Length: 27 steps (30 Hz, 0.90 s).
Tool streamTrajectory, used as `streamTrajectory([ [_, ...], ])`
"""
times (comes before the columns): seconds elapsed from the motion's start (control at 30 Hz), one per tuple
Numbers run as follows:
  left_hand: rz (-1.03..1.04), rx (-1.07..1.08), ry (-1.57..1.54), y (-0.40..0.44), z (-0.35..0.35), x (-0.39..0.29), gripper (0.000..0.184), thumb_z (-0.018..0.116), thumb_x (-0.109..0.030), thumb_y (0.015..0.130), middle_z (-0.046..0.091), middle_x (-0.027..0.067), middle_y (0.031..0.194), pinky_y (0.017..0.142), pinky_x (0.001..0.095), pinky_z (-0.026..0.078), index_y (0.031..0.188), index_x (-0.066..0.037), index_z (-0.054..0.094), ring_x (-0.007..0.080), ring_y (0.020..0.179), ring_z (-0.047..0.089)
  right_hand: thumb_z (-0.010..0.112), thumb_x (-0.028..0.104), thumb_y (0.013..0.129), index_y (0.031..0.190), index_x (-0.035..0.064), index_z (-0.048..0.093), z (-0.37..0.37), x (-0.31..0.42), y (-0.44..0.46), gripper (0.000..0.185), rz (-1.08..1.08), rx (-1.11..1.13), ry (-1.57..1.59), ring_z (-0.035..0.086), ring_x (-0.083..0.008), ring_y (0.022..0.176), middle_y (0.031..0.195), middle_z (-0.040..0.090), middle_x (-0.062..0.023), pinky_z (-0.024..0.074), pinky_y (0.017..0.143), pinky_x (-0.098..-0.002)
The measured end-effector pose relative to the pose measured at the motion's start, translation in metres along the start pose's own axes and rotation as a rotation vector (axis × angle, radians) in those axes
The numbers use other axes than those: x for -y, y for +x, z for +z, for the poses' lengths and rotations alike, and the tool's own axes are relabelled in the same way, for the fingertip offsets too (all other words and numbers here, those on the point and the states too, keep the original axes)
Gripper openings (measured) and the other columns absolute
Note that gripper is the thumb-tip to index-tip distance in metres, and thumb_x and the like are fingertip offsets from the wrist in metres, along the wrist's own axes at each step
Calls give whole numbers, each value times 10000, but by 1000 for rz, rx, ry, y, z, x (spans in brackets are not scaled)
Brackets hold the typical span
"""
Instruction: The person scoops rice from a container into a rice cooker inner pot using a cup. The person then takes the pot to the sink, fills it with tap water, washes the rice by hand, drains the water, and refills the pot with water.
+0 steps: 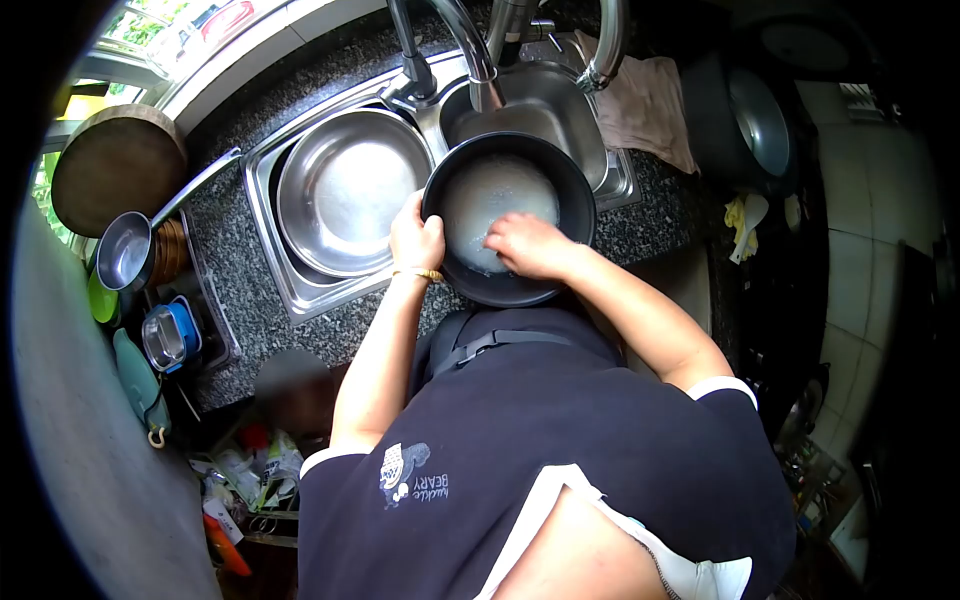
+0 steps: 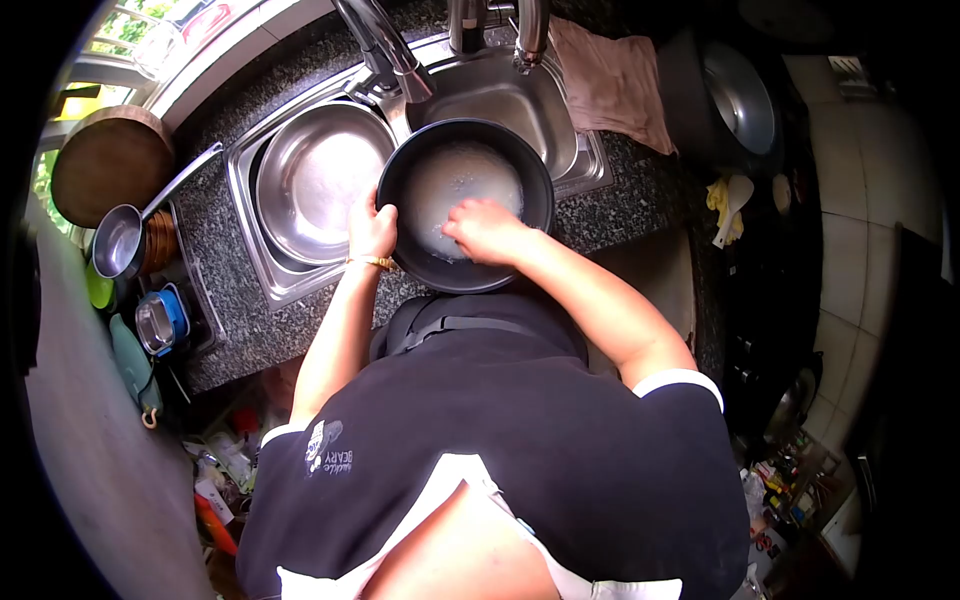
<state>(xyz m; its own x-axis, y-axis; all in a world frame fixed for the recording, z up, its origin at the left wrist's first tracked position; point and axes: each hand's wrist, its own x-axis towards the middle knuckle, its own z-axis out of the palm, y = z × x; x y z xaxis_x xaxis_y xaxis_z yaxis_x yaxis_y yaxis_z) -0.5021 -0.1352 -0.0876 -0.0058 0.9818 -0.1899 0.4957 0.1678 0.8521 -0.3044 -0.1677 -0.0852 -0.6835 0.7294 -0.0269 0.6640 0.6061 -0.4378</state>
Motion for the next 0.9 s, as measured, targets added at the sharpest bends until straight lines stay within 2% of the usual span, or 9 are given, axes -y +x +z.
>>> streamTrajectory([
  [0.23, -38, -85, -183, -48, 3, 9, 423, 455, -33, 691, 645, 138, 881, 755, 315, 464, 1098, -63, 567, 228, 816, 629, 522, 70, 719, 860, 52, 593, -19, -24, -19, 159, 238, -205, -16, 539, -294, 849, 854, 557, -116, 478, 737, -401],
  [0.43, 3, -127, -191, -82, 17, 26, 413, 468, -25, 679, 652, 114, 798, 665, 294, 463, 1076, -44, 580, 173, 643, 597, 492, 48, 731, 886, 39, 580, -14, -23, -32, 178, 207, -54, 14, 532, -302, 871, 885, 553, -131, 475, 748, -403],
  [0.5, -157, -25, -244, -91, 16, 27, 403, 475, -3, 665, 635, 107, 794, 675, 278, 460, 1056, -13, 572, 151, 706, 596, 466, 37, 740, 908, 34, 567, -12, -23, -37, 196, 169, 28, 29, 529, -311, 884, 917, 546, -141, 474, 749, -405],
  [0.57, -87, -93, -208, -96, 20, 22, 361, 481, 2, 684, 623, 128, 819, 674, 300, 466, 1034, -4, 567, 194, 692, 591, 446, 34, 750, 948, 34, 553, -10, -24, -38, 225, 148, 95, 30, 528, -318, 900, 957, 536, -151, 474, 758, -408],
  [0.63, 295, -510, 451, -105, 27, -29, 291, 530, 9, 717, 587, 113, 897, 771, 356, 443, 996, -42, 594, 306, 819, 556, 450, 47, 759, 977, 39, 541, -6, -26, -32, 237, 77, 74, 18, 529, -318, 922, 985, 529, -156, 474, 770, -409],
  [0.7, 502, -535, 498, -106, 34, -48, 311, 532, 24, 703, 578, 100, 926, 796, 359, 430, 1000, -48, 589, 297, 870, 547, 436, 108, 792, 1002, 48, 534, 4, -25, -19, 239, 17, 11, 26, 524, -318, 967, 1049, 519, -156, 468, 798, -407],
  [0.8, 417, -252, 542, -87, 62, -47, 245, 516, -17, 751, 578, 114, 930, 766, 366, 461, 989, -39, 569, 295, 874, 556, 435, 148, 795, 984, 73, 576, 24, -25, 3, 247, 16, -15, 102, 493, -290, 1047, 1124, 515, -125, 429, 866, -403],
  [0.87, 77, 15, 731, -62, 76, -27, 290, 468, -66, 770, 581, 179, 952, 757, 395, 471, 1047, -23, 545, 330, 857, 574, 443, 159, 788, 981, 83, 590, 37, -26, 4, 254, 42, 50, -15, 485, -280, 1061, 1134, 516, -113, 420, 877, -405],
  [0.9, -21, 112, 627, -49, 82, -7, 317, 474, -98, 769, 595, 210, 944, 753, 428, 469, 1068, -15, 540, 355, 847, 581, 450, 170, 782, 978, 93, 603, 40, -25, 4, 261, 84, 113, -129, 477, -270, 1075, 1144, 517, -101, 412, 888, -406],
])
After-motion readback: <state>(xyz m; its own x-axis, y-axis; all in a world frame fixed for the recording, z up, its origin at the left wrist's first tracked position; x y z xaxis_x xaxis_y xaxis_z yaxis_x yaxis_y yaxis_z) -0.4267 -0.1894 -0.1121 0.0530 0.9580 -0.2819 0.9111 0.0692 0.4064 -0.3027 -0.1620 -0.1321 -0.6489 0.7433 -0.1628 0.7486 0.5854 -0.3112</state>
